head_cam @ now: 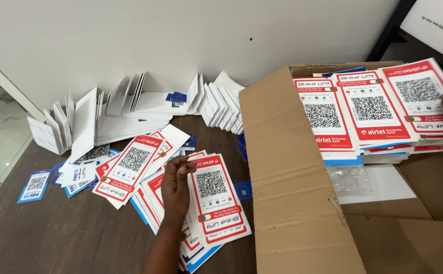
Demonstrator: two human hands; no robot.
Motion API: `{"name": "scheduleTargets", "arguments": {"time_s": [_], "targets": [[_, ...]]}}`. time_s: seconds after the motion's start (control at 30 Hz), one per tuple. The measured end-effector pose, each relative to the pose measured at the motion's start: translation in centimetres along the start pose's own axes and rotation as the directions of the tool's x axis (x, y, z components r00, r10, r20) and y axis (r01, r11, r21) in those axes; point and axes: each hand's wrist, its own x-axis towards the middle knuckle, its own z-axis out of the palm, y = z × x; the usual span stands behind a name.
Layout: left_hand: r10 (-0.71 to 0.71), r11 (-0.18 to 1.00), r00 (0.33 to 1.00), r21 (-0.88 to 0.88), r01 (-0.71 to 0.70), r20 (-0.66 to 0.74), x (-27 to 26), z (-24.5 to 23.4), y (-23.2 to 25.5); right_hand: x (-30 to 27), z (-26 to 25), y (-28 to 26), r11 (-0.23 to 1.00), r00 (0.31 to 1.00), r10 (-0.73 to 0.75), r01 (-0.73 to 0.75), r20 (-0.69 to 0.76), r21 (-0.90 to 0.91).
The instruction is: The person organizes stacks of payment flyers and envelopes by hand on a desk, sorting them and placing some into a cardboard box.
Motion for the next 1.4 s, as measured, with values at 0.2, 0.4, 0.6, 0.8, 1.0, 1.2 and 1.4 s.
{"name": "scheduleTargets", "arguments": {"time_s": [0.2, 0.4, 0.6, 0.8, 1.0, 1.2, 1.4], "targets": [[-0.036, 0.997, 0.999, 0.066, 0.037, -0.018, 0.1, -0.2, -0.3, -1.0, 5.4, 1.8, 0.841, 0.856, -0.458, 0.328, -0.242, -0.43], [-0.025, 0.997, 1.0, 0.069, 0.024, 0.013, 0.1, 0.1, -0.1, -2.6, 5.7, 1.8, 0.874, 0.807, -0.486, 0.447, -0.336, -0.192], [-0.002, 0.999, 1.0, 0.034, 0.001, 0.02, 0.2, 0.1, -0.7, -3.8, 3.1, -4.3, 0.908, 0.926, -0.357, 0.375, 0.122, -0.185], [0.001, 1.0, 1.0, 0.013, -0.001, -0.007, 0.1, -0.1, -0.4, -5.9, 2.4, -7.8, 0.939, 0.925, -0.341, 0.343, 0.168, 0.02], [-0.043, 0.999, 0.999, 0.032, 0.044, -0.011, 0.2, 0.2, 0.4, -12.7, -4.0, -20.1, 0.916, 0.896, -0.379, 0.399, 0.231, -0.046], [-0.244, 0.788, 0.948, 0.529, 0.315, -0.203, 0.5, -0.8, 2.3, -24.0, -1.9, -32.7, 0.674, 0.592, -0.726, 0.511, 0.35, 0.534], [-0.344, 0.262, 0.938, 0.956, 0.133, -0.036, 0.0, -1.4, -1.1, -35.0, 4.9, -40.5, 0.562, 0.152, -0.754, 0.652, 0.639, 0.509]]}}
